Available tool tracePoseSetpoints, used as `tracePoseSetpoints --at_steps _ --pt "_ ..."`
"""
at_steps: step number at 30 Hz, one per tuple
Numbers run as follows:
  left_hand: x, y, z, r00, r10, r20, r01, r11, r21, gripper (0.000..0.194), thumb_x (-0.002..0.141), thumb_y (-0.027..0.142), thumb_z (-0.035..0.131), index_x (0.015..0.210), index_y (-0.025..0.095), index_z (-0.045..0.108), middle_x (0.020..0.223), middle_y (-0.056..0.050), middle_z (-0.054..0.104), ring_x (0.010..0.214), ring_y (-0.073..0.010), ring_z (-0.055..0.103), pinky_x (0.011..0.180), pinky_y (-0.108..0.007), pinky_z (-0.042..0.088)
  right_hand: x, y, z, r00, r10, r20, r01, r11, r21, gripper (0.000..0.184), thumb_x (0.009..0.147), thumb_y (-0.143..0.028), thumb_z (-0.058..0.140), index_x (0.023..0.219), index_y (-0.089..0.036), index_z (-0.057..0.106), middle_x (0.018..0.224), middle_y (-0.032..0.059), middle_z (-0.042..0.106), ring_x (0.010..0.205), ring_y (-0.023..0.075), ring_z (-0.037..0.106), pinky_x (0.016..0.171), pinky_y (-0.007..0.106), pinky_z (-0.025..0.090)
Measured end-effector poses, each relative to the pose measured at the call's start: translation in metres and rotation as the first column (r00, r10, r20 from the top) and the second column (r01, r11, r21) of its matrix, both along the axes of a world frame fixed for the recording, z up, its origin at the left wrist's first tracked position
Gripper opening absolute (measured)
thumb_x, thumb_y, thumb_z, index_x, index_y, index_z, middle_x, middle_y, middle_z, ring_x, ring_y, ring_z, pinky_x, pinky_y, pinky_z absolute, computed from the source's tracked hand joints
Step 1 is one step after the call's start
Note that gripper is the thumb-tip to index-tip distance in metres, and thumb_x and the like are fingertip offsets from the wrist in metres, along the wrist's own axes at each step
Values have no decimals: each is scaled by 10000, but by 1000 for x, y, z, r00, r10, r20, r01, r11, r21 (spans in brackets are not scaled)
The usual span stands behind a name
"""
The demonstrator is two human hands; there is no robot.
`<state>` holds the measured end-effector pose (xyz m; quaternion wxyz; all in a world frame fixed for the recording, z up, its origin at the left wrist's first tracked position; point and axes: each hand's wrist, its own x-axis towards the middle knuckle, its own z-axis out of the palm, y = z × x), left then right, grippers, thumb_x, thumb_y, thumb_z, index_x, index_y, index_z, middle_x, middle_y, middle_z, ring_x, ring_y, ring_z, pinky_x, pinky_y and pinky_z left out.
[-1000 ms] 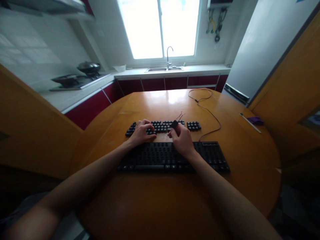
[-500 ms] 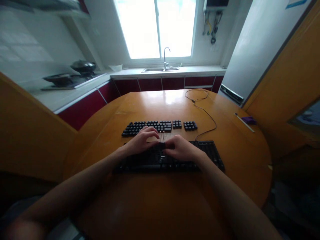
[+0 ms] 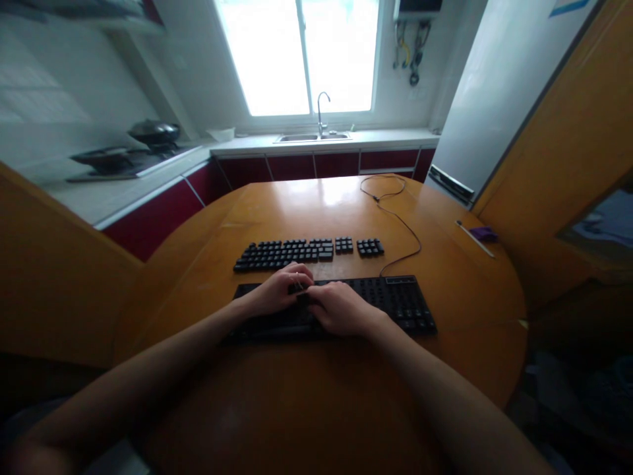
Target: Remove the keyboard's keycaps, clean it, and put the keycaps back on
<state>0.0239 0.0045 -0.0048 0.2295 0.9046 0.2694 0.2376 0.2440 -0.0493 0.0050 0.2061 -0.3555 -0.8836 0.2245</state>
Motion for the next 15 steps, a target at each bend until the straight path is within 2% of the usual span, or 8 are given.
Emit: tracePoseSetpoints --at_steps 3,8,10,12,15 --pt "0 0 -1 1000 -7 -4 7 1000 5 87 892 213 632 950 201 697 1032 -65 646 1027 -223 573 930 -381 474 -1 2 -6 996 -8 -86 3 998 -60 61 872 -164 588 845 -162 642 792 49 692 690 160 598 636 259 385" --pt "-1 3 -3 1000 -15 23 14 1000 5 100 924 246 612 934 195 697 1003 -65 653 992 -215 577 894 -369 481 1 10 -10 941 -23 -339 -36 986 -165 129 883 -115 520 915 -162 635 781 8 646 695 137 558 644 244 418" --pt "-1 4 -3 998 5 56 -5 1000 -7 131 951 260 583 974 203 699 1005 -64 669 986 -211 583 886 -369 483 0 15 -13 897 -95 -431 19 984 -177 119 896 -133 523 927 -162 634 783 8 646 704 142 560 657 251 435" --pt "-2 4 0 995 35 91 -33 999 -23 167 979 268 547 1044 219 693 1020 -58 686 985 -205 590 896 -377 479 -1 19 -17 835 -201 -513 134 977 -164 93 908 -169 542 912 -164 635 797 19 660 734 158 582 682 268 448" --pt "-4 1 6 994 33 100 -33 999 -6 190 950 319 624 1112 236 679 1049 -47 699 1005 -206 590 927 -390 468 -3 20 -19 773 -262 -577 229 965 -131 91 922 -214 562 901 -171 639 828 36 683 772 177 615 710 286 459"
